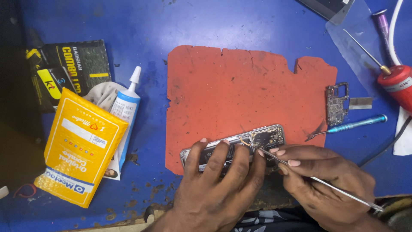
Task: The person uses tweezers to remove and reposition small components inside a disassembled smartphone. They carefully lift a camera module, place it aside, then return it to its original position and press it down to secure it.
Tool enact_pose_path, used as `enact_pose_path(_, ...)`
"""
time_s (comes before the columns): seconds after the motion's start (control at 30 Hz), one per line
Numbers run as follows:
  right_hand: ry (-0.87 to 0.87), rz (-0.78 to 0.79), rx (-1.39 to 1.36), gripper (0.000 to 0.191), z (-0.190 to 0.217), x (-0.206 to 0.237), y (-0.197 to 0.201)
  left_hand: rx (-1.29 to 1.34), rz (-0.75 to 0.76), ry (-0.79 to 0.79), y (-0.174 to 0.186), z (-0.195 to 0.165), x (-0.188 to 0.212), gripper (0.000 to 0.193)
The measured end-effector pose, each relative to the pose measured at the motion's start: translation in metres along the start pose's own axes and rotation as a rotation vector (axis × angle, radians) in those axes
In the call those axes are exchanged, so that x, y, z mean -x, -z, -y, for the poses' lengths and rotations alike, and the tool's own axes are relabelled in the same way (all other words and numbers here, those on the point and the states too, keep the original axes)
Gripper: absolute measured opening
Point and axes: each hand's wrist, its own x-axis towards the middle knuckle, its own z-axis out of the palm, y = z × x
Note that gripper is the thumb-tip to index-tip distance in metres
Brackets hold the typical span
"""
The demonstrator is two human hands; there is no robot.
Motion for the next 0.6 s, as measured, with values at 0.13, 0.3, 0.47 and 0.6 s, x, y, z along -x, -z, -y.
enact_pose_path(0.13, -0.008, 0.026, 0.021, 0.027, -0.005, 0.001, 0.001, -0.021, -0.011, -0.003, -0.003, 0.001, 0.001, 0.038)
enact_pose_path(0.3, 0.022, 0.042, 0.025, 0.026, -0.004, -0.002, 0.002, -0.031, -0.029, 0.006, -0.010, 0.001, 0.003, 0.033)
enact_pose_path(0.47, 0.014, 0.061, 0.047, 0.025, -0.001, -0.005, 0.003, -0.030, -0.032, 0.012, -0.012, 0.000, 0.004, 0.033)
enact_pose_path(0.6, -0.023, 0.077, 0.038, 0.024, -0.001, -0.004, 0.004, -0.019, -0.037, 0.012, -0.009, 0.001, 0.003, 0.034)
